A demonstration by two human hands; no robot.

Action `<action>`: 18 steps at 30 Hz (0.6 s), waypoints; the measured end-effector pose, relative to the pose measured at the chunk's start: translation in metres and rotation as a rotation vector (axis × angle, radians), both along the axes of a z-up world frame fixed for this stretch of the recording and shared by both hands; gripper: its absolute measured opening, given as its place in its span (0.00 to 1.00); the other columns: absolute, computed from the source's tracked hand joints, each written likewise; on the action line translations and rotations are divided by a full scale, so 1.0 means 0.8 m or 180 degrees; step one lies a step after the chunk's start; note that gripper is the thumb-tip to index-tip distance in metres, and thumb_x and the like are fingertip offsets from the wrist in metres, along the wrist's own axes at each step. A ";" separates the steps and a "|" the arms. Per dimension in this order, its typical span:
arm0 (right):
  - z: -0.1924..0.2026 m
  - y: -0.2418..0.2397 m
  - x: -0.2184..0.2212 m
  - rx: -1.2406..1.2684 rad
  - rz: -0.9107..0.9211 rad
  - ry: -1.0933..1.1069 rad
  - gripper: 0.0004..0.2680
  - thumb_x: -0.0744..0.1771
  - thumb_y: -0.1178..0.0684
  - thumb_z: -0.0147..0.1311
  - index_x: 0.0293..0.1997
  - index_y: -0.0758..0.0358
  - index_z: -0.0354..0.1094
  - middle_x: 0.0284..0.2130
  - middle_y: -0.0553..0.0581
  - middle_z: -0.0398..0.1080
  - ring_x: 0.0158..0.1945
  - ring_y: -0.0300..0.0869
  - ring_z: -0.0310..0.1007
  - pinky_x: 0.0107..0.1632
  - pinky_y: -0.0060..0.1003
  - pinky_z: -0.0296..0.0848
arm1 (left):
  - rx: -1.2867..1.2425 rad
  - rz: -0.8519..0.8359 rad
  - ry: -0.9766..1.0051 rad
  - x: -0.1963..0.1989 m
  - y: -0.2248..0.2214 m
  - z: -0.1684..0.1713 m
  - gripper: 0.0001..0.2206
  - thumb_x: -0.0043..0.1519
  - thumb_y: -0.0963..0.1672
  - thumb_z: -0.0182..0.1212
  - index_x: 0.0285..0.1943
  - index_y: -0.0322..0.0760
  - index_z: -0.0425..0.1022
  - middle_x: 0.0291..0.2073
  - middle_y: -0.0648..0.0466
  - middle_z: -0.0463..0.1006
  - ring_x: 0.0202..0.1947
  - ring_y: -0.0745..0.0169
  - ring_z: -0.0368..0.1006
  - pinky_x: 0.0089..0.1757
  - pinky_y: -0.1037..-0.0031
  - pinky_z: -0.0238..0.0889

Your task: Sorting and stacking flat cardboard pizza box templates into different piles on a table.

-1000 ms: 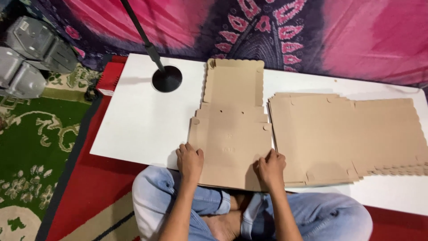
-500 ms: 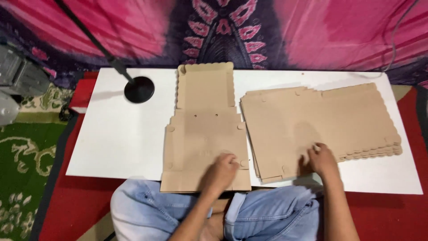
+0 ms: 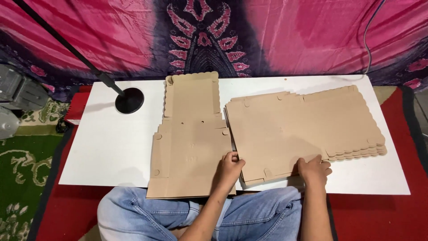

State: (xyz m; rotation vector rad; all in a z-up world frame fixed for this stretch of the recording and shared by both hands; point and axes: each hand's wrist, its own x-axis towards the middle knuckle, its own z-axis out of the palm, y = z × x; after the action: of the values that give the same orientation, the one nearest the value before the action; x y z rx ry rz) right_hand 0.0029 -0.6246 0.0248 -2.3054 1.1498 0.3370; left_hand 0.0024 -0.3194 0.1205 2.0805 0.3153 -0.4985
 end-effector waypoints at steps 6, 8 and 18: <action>-0.005 -0.004 -0.001 -0.0002 0.0044 -0.0016 0.33 0.67 0.38 0.46 0.78 0.68 0.44 0.66 0.76 0.50 0.68 0.69 0.46 0.63 0.64 0.61 | 0.0372 -0.0348 -0.0672 -0.014 -0.039 0.016 0.27 0.58 0.46 0.55 0.69 0.35 0.67 0.57 0.38 0.72 0.59 0.34 0.70 0.55 0.49 0.64; -0.008 -0.006 -0.002 0.0013 0.0042 -0.0025 0.33 0.67 0.38 0.46 0.78 0.68 0.44 0.66 0.76 0.50 0.68 0.69 0.46 0.63 0.65 0.61 | 0.0396 -0.0518 -0.0731 -0.026 -0.050 0.029 0.28 0.60 0.47 0.55 0.71 0.35 0.66 0.59 0.38 0.68 0.61 0.32 0.66 0.55 0.48 0.63; -0.010 -0.010 -0.003 0.0106 -0.0021 -0.0057 0.33 0.66 0.38 0.46 0.79 0.67 0.43 0.65 0.74 0.49 0.68 0.69 0.45 0.63 0.66 0.60 | -0.0093 -0.0188 -0.0422 -0.019 -0.054 -0.027 0.31 0.58 0.45 0.57 0.73 0.33 0.59 0.65 0.38 0.58 0.66 0.30 0.62 0.60 0.48 0.62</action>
State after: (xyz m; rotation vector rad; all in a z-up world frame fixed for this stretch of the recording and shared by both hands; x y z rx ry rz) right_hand 0.0008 -0.6323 0.0172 -2.2710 1.1344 0.3299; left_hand -0.0125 -0.3629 0.0992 2.0875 0.1684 -0.3954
